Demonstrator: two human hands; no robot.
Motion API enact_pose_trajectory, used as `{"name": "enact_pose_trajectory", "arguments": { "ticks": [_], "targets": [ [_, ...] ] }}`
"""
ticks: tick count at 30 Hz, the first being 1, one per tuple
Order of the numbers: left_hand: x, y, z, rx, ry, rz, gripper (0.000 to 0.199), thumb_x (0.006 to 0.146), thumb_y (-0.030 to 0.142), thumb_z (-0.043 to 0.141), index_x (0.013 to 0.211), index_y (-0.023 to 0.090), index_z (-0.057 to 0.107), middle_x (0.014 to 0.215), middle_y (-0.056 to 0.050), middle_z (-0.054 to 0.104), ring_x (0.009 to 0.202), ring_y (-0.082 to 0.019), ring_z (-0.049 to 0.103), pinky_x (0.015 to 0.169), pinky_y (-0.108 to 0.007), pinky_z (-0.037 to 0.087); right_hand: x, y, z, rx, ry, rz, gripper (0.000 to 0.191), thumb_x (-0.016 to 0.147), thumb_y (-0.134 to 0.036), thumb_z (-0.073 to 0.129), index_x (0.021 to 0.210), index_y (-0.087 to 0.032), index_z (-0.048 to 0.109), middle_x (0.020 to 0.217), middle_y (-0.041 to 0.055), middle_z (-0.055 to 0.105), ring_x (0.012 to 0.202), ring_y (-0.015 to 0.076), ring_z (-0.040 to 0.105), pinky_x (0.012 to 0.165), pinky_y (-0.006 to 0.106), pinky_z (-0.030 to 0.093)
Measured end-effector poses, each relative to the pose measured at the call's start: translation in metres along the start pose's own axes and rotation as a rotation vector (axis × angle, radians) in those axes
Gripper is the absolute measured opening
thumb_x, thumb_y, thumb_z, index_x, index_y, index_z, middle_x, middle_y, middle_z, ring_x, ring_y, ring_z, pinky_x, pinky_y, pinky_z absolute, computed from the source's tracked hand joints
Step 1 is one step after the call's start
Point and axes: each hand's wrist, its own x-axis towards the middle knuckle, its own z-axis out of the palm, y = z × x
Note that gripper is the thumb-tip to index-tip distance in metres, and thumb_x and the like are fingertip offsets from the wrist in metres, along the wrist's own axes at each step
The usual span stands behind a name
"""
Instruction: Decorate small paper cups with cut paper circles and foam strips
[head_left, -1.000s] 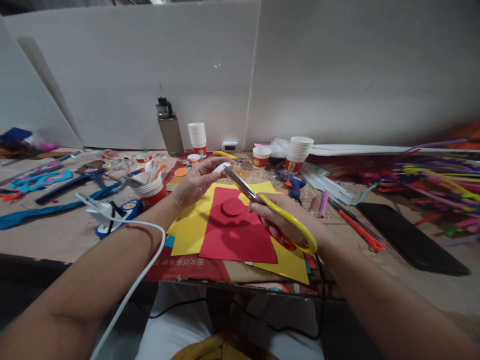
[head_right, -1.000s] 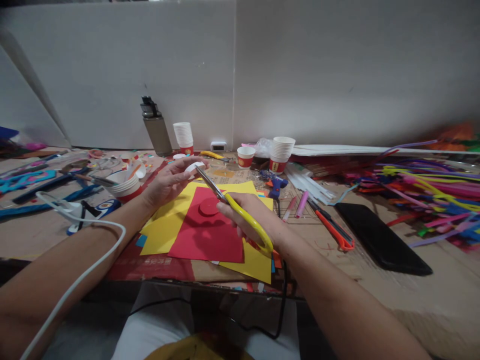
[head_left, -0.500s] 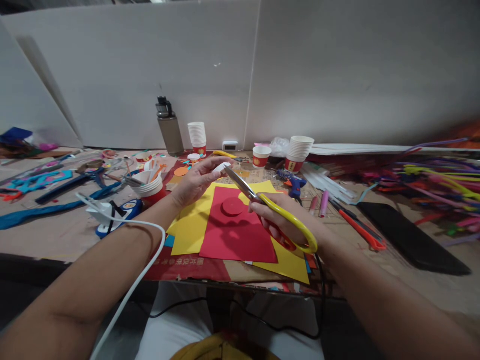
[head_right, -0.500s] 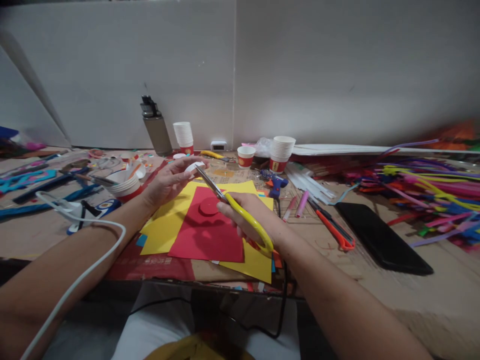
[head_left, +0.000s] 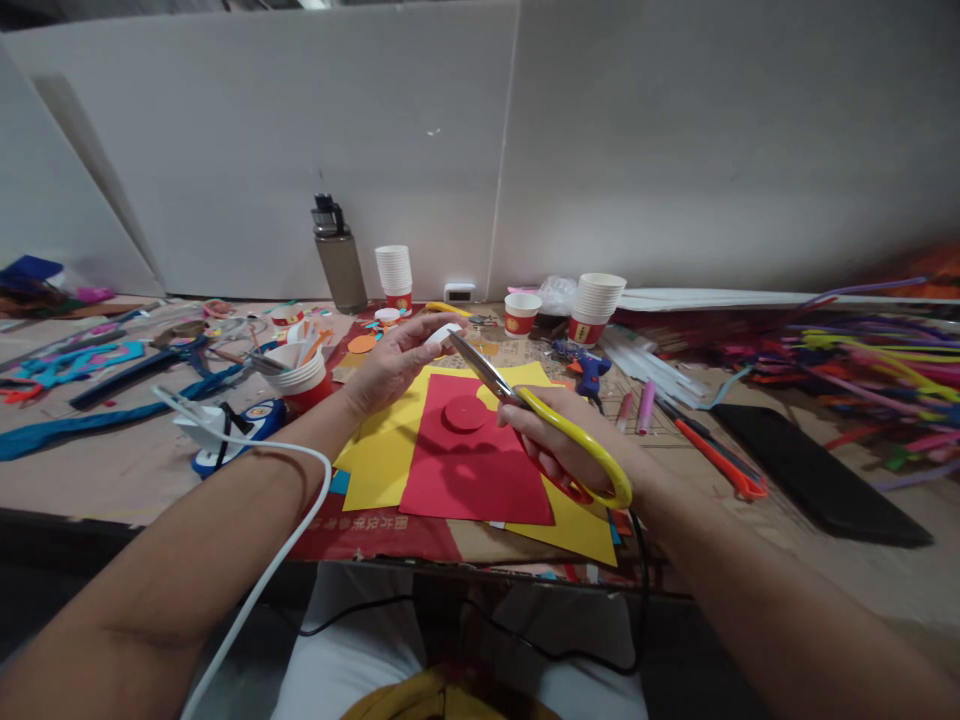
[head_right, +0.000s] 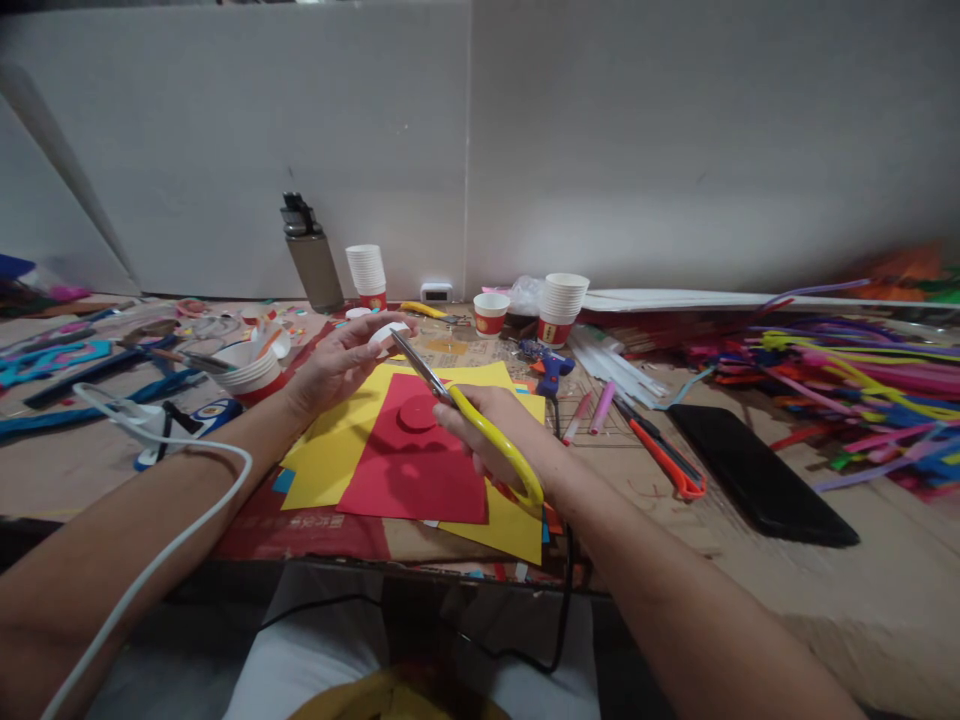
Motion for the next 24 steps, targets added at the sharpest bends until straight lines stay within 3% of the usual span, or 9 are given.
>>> {"name": "enact_pose_trajectory", "arguments": {
  "ticks": [4,9,16,19,24],
  "targets": [
    [-0.001,0.000,0.004,0.163,0.075,0.030,0.042,0.079,0.034,0.070,0.120,0.024,0.065,0.127,-0.008,0.062,0.113,-0.023,0.060,0.099,-0.038,0.046,0.000,0.001,0.002,0.035,0.016,-0.007,0.027,0.091,-0.046,0.044,0.084,-0.020,0.048,0.053,-0.0076,0.046,0.033,0.0061,0.041,0.033,0.018,0.031],
    [-0.004,-0.002,0.009,0.360,0.188,0.077,0.032,0.084,0.036,0.063,0.112,0.021,0.067,0.115,-0.008,0.068,0.093,-0.018,0.066,0.080,-0.032,0.056,0.002,0.003,0.005,0.011,0.012,-0.013,0.030,0.089,-0.048,0.049,0.077,-0.020,0.044,0.055,-0.0063,0.048,0.039,0.0066,0.043,0.038,0.019,0.035],
    [-0.002,-0.007,0.002,0.258,0.350,0.079,0.021,0.083,0.030,0.063,0.101,0.019,0.059,0.097,-0.006,0.071,0.082,-0.017,0.068,0.061,-0.028,0.056,0.000,0.006,0.008,0.026,-0.030,-0.054,0.040,0.088,-0.059,0.045,0.084,-0.020,0.050,0.061,-0.0044,0.050,0.046,0.0081,0.044,0.045,0.021,0.035],
    [0.000,-0.005,-0.002,0.142,0.368,0.002,0.022,0.079,0.032,0.067,0.093,0.016,0.060,0.093,-0.007,0.071,0.076,-0.017,0.068,0.052,-0.023,0.051,0.003,0.009,0.003,-0.098,0.101,-0.201,0.032,0.086,-0.050,0.053,0.082,-0.019,0.055,0.066,-0.0024,0.052,0.057,0.0105,0.046,0.053,0.023,0.035],
    [-0.001,0.000,0.000,0.006,0.251,-0.150,0.027,0.077,0.039,0.069,0.086,0.015,0.061,0.084,-0.008,0.072,0.061,-0.012,0.063,0.041,-0.018,0.036,0.014,0.018,-0.010,-0.323,0.321,-0.327,0.026,0.087,-0.043,0.053,0.092,-0.018,0.060,0.080,0.0030,0.059,0.072,0.0167,0.051,0.065,0.028,0.037]
  ]
}}
